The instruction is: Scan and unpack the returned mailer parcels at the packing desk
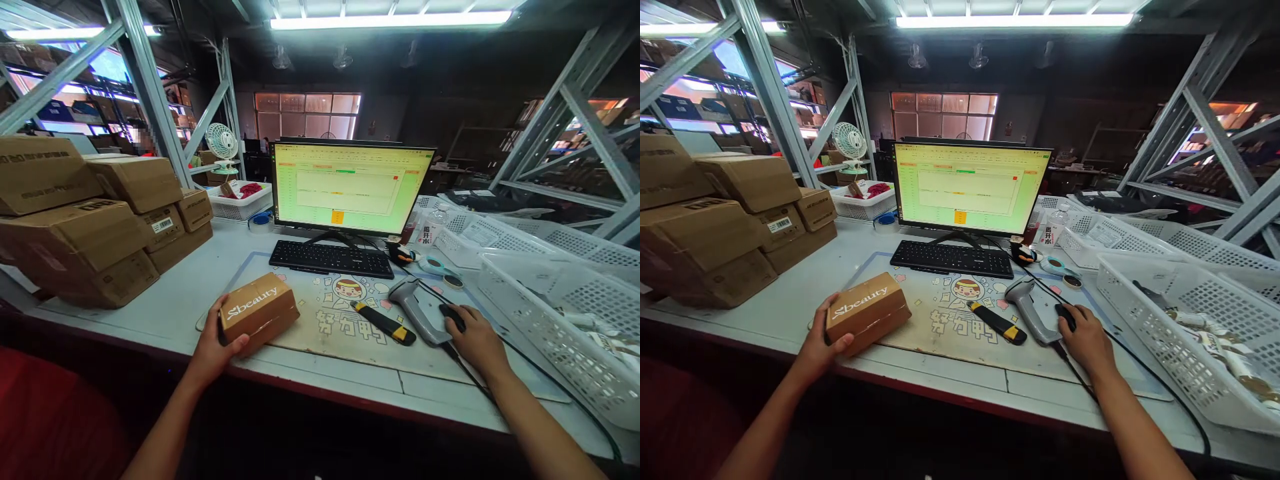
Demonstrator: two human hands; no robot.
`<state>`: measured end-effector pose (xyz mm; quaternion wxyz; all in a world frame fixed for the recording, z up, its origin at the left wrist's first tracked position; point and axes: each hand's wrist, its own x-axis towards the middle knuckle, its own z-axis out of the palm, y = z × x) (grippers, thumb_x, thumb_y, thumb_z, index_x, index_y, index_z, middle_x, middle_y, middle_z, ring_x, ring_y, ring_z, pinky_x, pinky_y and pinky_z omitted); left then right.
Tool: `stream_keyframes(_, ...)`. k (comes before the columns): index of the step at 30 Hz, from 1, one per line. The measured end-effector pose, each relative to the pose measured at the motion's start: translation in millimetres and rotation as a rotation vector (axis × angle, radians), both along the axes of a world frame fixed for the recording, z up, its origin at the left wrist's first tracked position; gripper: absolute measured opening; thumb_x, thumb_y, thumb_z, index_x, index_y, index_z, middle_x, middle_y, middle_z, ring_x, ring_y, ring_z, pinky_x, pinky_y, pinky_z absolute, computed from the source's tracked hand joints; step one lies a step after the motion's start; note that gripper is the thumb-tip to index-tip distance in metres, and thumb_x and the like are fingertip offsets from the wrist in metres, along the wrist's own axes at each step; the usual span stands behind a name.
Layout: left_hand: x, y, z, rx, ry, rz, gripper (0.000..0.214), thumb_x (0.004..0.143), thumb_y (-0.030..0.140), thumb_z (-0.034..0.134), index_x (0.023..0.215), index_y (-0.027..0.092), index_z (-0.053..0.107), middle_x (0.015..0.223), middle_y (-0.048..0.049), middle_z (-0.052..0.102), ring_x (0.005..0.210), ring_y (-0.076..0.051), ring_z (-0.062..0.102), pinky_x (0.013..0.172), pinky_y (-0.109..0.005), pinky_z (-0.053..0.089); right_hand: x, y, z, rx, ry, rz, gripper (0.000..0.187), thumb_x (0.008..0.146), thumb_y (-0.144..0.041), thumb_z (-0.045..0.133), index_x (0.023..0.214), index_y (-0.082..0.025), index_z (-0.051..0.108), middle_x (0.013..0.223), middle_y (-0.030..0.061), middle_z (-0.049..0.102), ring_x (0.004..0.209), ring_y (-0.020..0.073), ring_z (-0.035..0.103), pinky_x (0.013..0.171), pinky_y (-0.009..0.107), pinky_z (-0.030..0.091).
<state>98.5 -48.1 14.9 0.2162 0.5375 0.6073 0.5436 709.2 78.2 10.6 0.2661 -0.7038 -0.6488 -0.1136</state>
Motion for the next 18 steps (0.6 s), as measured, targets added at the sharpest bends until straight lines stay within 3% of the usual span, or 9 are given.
stream_keyframes(3, -9, 7, 12.1, -0.071, -0.15, -0.063, 0.107, 0.072, 0.068, 0.078, 0.158, 0.019, 0.038, 0.154, -0.0178, 0.052, 0.14, -0.041, 0.052, 0.119, -0.054, 0.044, 0, -1, 1.1, 0.005, -0.003, 0.009, 0.056, 0.093, -0.051, 0.042, 0.128, -0.019, 0.072, 0.136, 0.0148, 0.065, 0.118, 0.0347, 0.064, 0.103, 0.052, 0.054)
stream_keyframes(7, -18, 18, 28.3, -0.216, -0.378, -0.188, 0.099, 0.076, 0.078, 0.071, 0.151, 0.016, 0.052, 0.146, -0.0172, 0.061, 0.138, -0.041, 0.055, 0.118, -0.05, 0.045, 1, 0, 0.4, 0.009, -0.001, 0.015, 0.058, 0.093, -0.053, 0.041, 0.129, -0.018, 0.072, 0.136, 0.0155, 0.065, 0.119, 0.0354, 0.064, 0.104, 0.053, 0.054)
stream_keyframes(10, -16, 27, 38.8, -0.262, -0.408, -0.248, 0.093, 0.074, 0.078, 0.074, 0.142, 0.015, 0.062, 0.136, -0.016, 0.069, 0.134, -0.041, 0.058, 0.116, -0.048, 0.046, 3, 1, -1.7, 0.013, 0.006, 0.013, 0.058, 0.093, -0.053, 0.041, 0.128, -0.019, 0.072, 0.135, 0.0148, 0.065, 0.118, 0.0356, 0.065, 0.101, 0.053, 0.055)
stream_keyframes(14, -6, 43, 44.8, -0.169, -0.411, -0.147, 0.081, 0.081, 0.075, 0.07, 0.133, 0.013, 0.068, 0.124, -0.0144, 0.074, 0.131, -0.038, 0.062, 0.119, -0.048, 0.043, 6, 3, -3.7, 0.021, 0.006, 0.018, 0.058, 0.092, -0.054, 0.041, 0.127, -0.019, 0.072, 0.134, 0.0148, 0.066, 0.114, 0.0358, 0.066, 0.099, 0.053, 0.056)
stream_keyframes(18, -4, 52, 30.8, 0.019, -0.323, -0.025, 0.087, 0.087, 0.081, 0.057, 0.147, 0.018, 0.056, 0.151, -0.0142, 0.059, 0.149, -0.035, 0.047, 0.128, -0.047, 0.032, 7, 3, -3.6, 0.02, -0.017, 0.024, 0.06, 0.092, -0.056, 0.04, 0.126, -0.019, 0.073, 0.131, 0.0153, 0.067, 0.112, 0.0364, 0.067, 0.1, 0.054, 0.056)
